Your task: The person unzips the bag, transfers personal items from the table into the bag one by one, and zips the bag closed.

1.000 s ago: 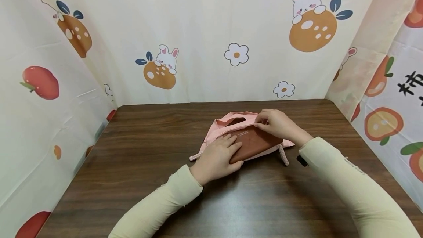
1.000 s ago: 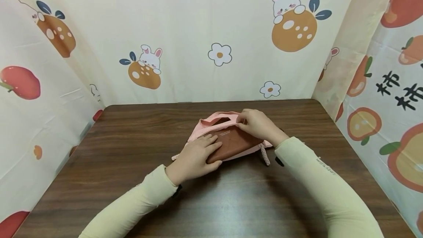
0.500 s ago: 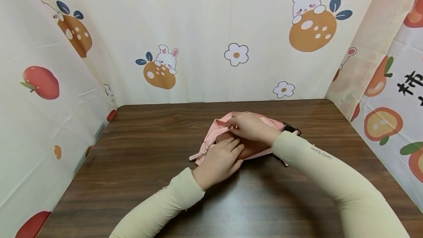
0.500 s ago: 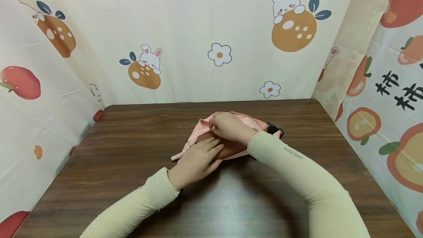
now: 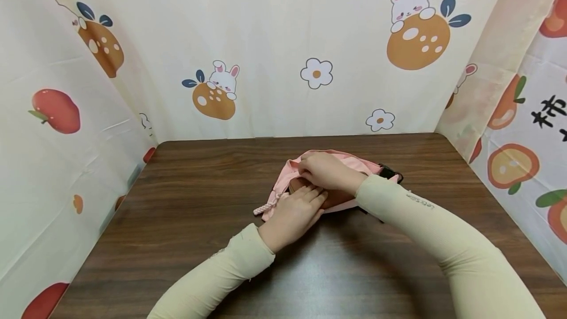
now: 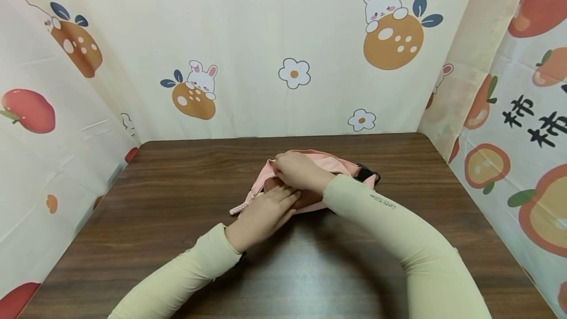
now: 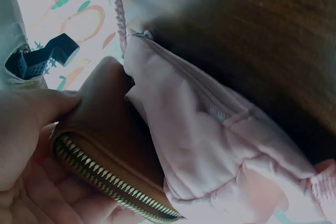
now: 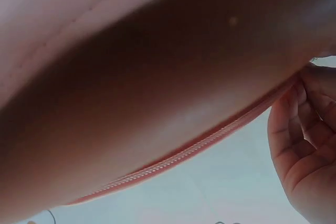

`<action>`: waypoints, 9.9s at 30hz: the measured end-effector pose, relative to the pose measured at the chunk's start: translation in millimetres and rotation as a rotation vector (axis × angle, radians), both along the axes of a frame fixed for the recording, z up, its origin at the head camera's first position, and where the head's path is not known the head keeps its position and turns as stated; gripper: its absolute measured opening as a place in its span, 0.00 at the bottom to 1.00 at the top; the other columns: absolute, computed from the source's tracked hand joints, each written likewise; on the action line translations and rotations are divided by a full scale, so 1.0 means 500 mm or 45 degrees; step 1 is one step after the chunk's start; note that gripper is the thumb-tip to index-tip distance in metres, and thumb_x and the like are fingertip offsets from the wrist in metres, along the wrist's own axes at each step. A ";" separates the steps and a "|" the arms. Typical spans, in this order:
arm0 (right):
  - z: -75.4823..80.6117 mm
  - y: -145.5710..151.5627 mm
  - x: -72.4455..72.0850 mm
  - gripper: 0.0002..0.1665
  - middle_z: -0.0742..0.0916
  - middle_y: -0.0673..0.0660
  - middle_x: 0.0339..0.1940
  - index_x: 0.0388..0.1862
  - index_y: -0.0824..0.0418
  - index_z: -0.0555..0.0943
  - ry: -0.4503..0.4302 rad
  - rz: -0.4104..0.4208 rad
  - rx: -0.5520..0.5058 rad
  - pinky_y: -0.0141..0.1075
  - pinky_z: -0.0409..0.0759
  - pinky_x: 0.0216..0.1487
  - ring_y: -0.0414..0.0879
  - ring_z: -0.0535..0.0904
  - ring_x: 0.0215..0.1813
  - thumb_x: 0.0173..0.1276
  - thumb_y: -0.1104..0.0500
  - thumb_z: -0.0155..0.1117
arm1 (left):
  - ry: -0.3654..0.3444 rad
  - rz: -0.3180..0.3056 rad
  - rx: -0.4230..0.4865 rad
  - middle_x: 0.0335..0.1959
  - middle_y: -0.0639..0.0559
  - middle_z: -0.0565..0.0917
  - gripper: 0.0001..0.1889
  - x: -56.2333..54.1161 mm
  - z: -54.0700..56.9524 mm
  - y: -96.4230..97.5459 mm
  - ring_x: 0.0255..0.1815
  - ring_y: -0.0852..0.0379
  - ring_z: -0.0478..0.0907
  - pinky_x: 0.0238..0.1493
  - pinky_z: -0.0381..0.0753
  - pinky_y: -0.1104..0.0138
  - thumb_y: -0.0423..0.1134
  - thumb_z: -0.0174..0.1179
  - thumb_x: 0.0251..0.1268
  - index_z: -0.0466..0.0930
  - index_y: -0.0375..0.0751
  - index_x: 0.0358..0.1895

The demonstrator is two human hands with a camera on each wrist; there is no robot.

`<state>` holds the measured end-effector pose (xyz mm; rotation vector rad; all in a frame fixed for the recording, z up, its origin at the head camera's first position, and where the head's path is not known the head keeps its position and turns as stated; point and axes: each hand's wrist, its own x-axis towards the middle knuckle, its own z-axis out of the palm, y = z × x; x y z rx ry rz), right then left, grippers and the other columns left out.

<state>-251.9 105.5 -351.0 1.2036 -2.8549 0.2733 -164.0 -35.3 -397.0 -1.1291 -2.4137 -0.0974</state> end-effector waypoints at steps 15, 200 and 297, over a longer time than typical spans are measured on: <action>0.000 0.015 0.004 0.05 0.82 0.50 0.33 0.32 0.57 0.83 -0.094 0.026 -0.236 0.35 0.77 0.41 0.41 0.76 0.35 0.67 0.64 0.63 | -0.134 -0.092 0.005 0.57 0.48 0.83 0.17 -0.002 -0.001 -0.004 0.64 0.52 0.77 0.67 0.72 0.62 0.42 0.56 0.72 0.79 0.39 0.59; -0.090 0.067 0.116 0.06 0.86 0.50 0.32 0.36 0.58 0.82 0.209 0.050 -0.483 0.36 0.80 0.38 0.40 0.82 0.35 0.61 0.67 0.68 | -0.889 -0.142 0.103 0.46 0.45 0.81 0.09 -0.139 0.040 -0.046 0.47 0.53 0.79 0.51 0.79 0.63 0.32 0.57 0.67 0.88 0.37 0.40; -0.109 0.167 0.072 0.17 0.70 0.43 0.19 0.23 0.52 0.70 0.404 0.029 -0.094 0.30 0.63 0.26 0.38 0.64 0.22 0.57 0.66 0.69 | -0.358 0.115 0.025 0.37 0.55 0.84 0.06 -0.111 0.053 0.009 0.46 0.56 0.81 0.39 0.79 0.66 0.32 0.60 0.57 0.83 0.45 0.36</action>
